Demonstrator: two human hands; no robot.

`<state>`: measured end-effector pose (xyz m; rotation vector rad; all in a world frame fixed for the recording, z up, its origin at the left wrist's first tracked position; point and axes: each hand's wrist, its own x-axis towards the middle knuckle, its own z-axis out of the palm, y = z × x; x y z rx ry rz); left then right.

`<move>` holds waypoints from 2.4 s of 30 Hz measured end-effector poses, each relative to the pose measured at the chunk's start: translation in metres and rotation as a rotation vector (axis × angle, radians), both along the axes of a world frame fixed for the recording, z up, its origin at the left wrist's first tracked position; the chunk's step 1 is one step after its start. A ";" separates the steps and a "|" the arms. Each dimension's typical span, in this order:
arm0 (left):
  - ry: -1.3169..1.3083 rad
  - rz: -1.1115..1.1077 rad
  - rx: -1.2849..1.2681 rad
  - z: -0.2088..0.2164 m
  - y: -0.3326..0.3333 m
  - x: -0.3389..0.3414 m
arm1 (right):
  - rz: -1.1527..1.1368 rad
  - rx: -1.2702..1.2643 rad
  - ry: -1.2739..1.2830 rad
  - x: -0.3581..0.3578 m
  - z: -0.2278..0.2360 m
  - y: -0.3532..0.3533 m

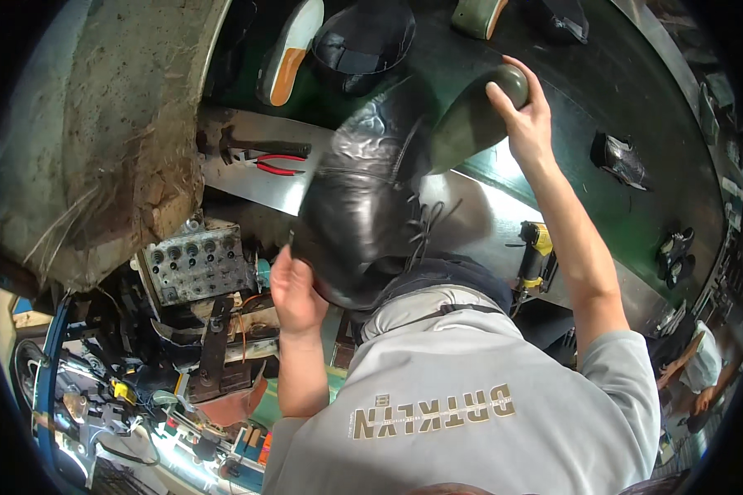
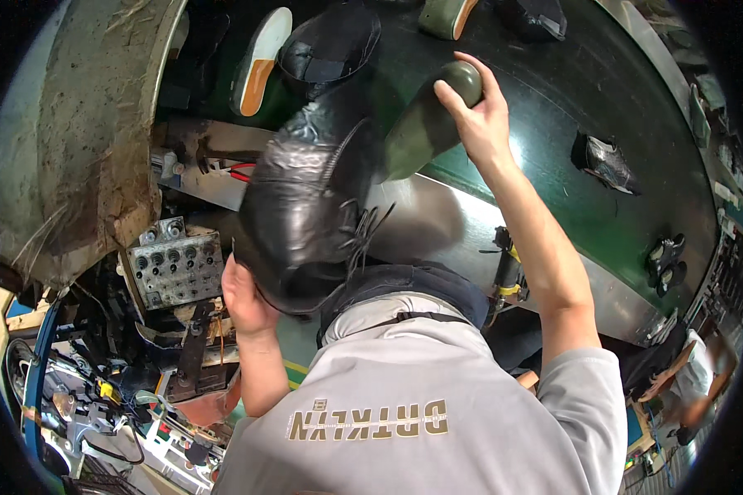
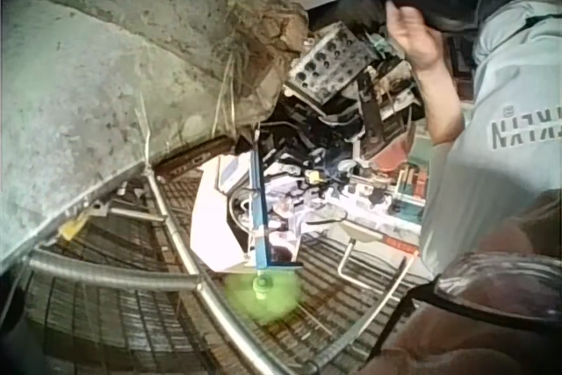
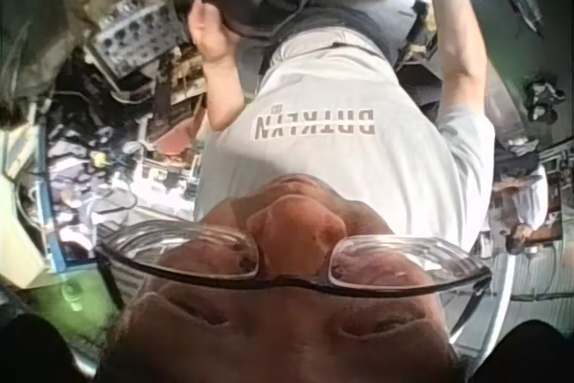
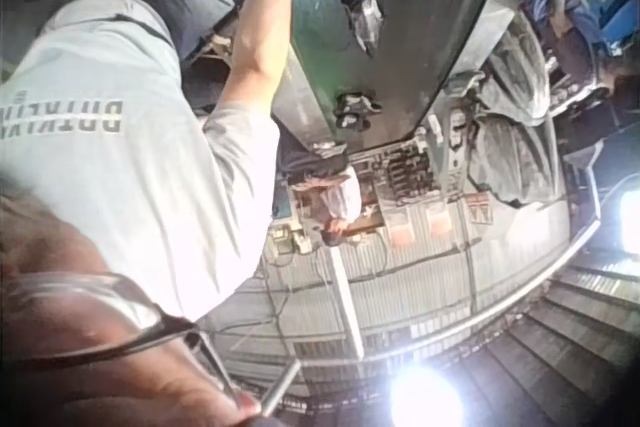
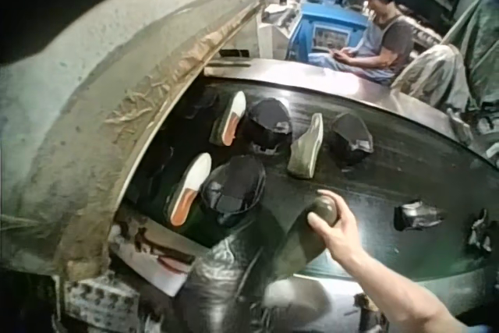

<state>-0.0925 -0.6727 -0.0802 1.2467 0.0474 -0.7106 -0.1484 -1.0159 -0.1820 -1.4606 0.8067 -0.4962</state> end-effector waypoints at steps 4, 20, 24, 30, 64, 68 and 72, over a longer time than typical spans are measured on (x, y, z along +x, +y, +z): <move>0.548 0.086 -0.382 -0.057 0.021 -0.011 | -0.158 0.467 -0.238 -0.038 0.007 0.014; 0.475 0.071 -0.315 -0.058 -0.031 -0.040 | -0.222 0.884 -0.310 -0.077 0.030 0.053; 0.573 0.200 -0.323 -0.059 -0.025 -0.041 | -0.116 1.019 -0.226 -0.080 0.049 0.043; 0.494 0.327 -0.213 -0.057 -0.020 -0.044 | 0.029 0.789 -0.105 -0.062 0.031 0.037; -0.150 0.599 0.329 0.031 0.182 -0.056 | 0.816 0.285 -0.091 0.113 0.117 0.361; -0.231 0.711 0.367 0.051 0.278 -0.057 | 0.893 0.306 -0.186 0.128 0.163 0.460; -0.164 0.934 0.134 0.091 0.348 -0.050 | 1.020 0.414 -0.218 0.145 0.187 0.565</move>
